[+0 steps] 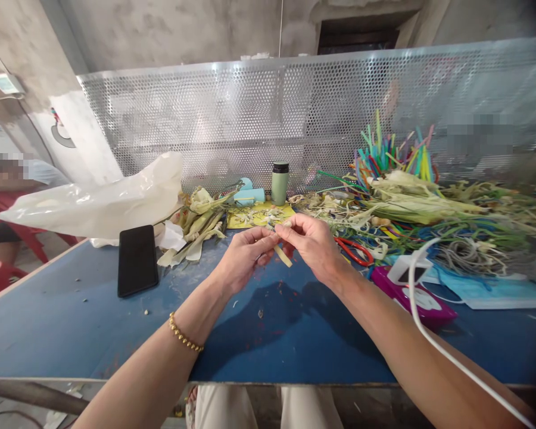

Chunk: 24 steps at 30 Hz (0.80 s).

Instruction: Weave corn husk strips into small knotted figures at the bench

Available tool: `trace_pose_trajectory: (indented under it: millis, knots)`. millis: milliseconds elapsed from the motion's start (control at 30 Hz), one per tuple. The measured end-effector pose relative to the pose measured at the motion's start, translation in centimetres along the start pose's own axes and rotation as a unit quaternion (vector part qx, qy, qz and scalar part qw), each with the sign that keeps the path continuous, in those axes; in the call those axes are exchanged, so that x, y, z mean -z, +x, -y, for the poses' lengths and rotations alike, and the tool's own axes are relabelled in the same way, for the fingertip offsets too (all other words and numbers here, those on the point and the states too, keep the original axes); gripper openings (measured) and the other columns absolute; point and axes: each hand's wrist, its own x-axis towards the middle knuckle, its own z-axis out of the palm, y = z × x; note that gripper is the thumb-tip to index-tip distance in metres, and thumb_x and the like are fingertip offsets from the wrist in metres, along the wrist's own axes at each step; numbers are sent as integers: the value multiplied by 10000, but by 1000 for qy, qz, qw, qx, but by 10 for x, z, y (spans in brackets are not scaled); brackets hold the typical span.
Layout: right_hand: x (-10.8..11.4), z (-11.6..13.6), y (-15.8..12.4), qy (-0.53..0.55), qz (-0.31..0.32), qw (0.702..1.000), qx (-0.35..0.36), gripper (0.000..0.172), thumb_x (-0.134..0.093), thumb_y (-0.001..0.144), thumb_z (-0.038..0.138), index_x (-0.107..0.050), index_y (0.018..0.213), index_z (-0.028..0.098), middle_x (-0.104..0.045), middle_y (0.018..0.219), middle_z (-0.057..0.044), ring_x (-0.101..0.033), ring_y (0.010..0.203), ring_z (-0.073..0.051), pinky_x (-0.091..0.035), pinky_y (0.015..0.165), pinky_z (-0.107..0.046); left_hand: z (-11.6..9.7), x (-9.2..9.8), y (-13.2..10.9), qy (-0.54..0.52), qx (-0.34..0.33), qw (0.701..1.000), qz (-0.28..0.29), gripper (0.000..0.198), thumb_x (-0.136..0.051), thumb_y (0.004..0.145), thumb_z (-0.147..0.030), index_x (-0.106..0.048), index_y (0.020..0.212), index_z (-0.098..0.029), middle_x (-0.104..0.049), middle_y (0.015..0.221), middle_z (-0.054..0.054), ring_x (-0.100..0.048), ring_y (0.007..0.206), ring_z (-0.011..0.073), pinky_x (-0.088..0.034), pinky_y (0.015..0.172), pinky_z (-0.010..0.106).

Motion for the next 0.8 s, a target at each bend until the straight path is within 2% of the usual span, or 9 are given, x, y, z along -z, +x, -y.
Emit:
trace_pose_trajectory:
  millis: [233,433,600,700,800]
  knots:
    - [3,-1,2,-34,-5,999,5,300,-684,800,416,-559,682,170,-586,526,0,-547,475,-121,-441,464,-242,0,0,-1,24,1,1000,5,221,-723,774,-317,-640,747,-114,-500,576,-25,-331,497,49,-199,486,234]
    - [13,-3,7,-106,95,989,35,319,-648,831,457,-658,741,151,-622,609,-12,-560,556,-122,-414,509,-236,2,2,-1,85,41,995,19,256,-738,742,-339,-639,751,-103,-495,582,-30,-347,478,44,-224,469,226]
    - [10,-7,7,-134,95,985,43,272,-680,799,409,-687,740,144,-599,568,0,-502,510,-105,-371,481,-231,5,1,1,117,59,991,-18,192,-710,734,-265,-576,766,-131,-519,561,-37,-386,433,50,-258,439,218]
    - [10,-9,8,-131,109,985,15,262,-677,793,395,-679,721,143,-582,530,5,-493,484,-102,-359,460,-225,8,1,3,190,19,980,-61,213,-712,733,-251,-551,832,-154,-557,581,-33,-451,446,77,-311,450,221]
    - [10,-9,7,-101,96,990,-5,257,-687,777,392,-671,720,142,-565,508,13,-501,474,-102,-370,458,-222,11,3,5,229,-46,968,-94,282,-767,694,-264,-561,859,-162,-601,689,-10,-509,533,94,-361,508,223]
